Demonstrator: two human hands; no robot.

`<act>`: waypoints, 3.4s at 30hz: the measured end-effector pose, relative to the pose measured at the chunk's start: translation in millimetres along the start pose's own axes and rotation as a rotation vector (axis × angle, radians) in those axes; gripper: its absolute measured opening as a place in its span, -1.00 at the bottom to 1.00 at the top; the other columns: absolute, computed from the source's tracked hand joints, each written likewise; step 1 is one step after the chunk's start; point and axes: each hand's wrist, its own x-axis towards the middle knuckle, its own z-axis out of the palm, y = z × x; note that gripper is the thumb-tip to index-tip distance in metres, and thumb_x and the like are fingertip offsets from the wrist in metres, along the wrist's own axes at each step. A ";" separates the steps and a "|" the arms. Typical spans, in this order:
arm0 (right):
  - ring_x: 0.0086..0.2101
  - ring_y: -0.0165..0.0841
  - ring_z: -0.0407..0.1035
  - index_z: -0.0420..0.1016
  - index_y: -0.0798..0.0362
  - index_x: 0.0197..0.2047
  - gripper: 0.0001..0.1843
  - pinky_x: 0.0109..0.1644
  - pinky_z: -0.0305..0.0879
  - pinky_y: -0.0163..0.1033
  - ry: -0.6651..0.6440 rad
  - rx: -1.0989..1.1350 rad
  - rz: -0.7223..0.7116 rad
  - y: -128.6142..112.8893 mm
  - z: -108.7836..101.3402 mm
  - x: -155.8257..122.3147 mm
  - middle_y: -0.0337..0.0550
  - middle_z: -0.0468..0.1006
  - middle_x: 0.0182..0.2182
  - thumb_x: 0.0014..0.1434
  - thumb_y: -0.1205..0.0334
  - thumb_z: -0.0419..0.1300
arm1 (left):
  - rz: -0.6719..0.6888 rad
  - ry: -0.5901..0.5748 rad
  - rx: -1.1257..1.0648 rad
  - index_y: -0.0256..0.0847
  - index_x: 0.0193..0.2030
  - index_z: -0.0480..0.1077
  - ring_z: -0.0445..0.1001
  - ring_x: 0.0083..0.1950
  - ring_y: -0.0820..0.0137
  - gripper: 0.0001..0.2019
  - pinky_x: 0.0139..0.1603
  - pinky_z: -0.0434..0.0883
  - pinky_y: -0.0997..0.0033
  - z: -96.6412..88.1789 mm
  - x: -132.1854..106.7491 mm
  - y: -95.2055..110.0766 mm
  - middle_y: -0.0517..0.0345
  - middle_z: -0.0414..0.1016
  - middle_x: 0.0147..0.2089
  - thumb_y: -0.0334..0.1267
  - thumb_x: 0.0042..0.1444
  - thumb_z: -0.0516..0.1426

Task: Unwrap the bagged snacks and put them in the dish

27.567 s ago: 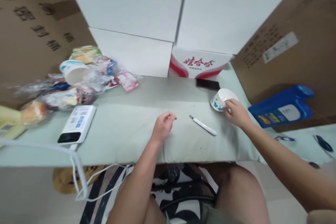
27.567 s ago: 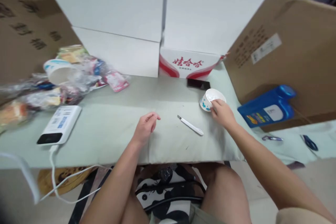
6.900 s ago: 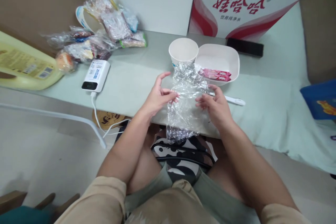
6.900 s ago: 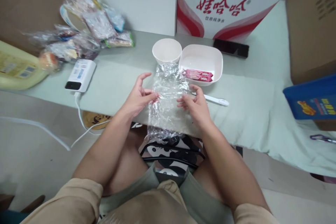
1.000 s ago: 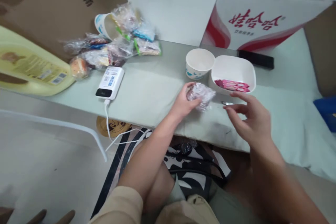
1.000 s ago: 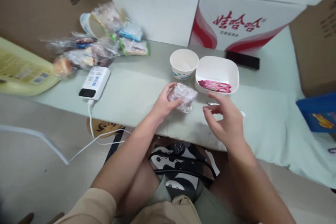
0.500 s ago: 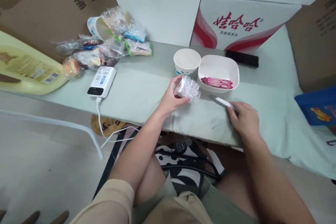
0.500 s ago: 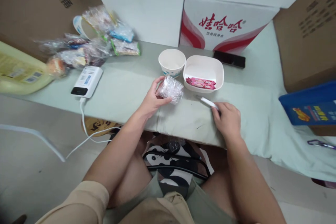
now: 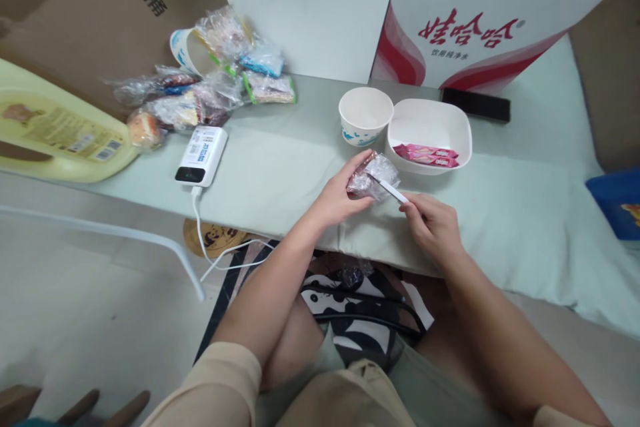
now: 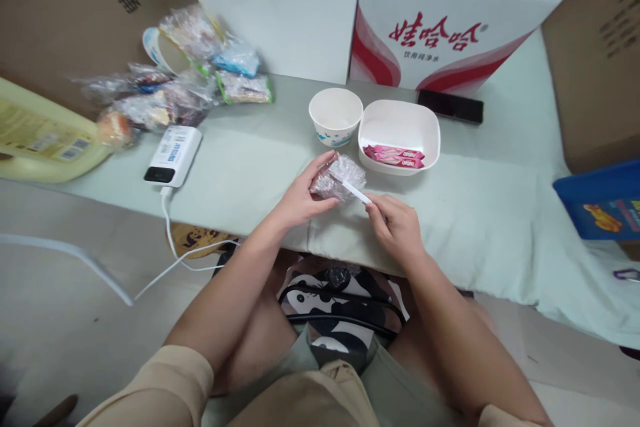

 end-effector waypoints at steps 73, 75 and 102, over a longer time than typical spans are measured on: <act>0.18 -0.05 0.37 0.51 0.04 0.13 -0.61 0.25 0.34 0.10 -0.013 -0.123 -0.065 -5.2 17.9 -13.8 0.06 0.49 0.19 0.29 0.25 0.08 | -0.408 0.155 0.740 -0.20 -0.36 0.48 0.49 -0.15 0.23 -0.62 0.01 0.40 0.18 11.1 -21.6 31.4 0.02 0.48 -0.19 0.12 0.13 0.16; 0.27 0.03 0.26 0.41 0.03 0.27 -0.50 0.29 0.28 0.19 -0.052 -0.190 -0.037 -3.4 21.5 -9.5 0.06 0.38 0.30 0.27 0.19 0.12 | -0.397 0.153 0.780 -0.20 -0.32 0.46 0.48 -0.05 0.15 -0.62 0.09 0.40 0.10 20.0 -21.6 30.2 -0.01 0.44 -0.13 0.10 -0.04 0.30; -0.23 -0.21 0.51 0.45 -0.02 -0.07 -0.59 -0.10 0.50 0.00 0.312 0.713 0.391 -0.8 -23.3 0.5 -0.12 0.59 -0.19 0.09 -0.05 0.33 | -0.277 0.488 -0.934 -0.19 -0.66 0.27 0.45 0.26 0.00 -0.79 0.11 0.52 -0.07 -16.7 -13.4 46.7 0.12 0.65 -0.12 -0.23 -0.10 0.16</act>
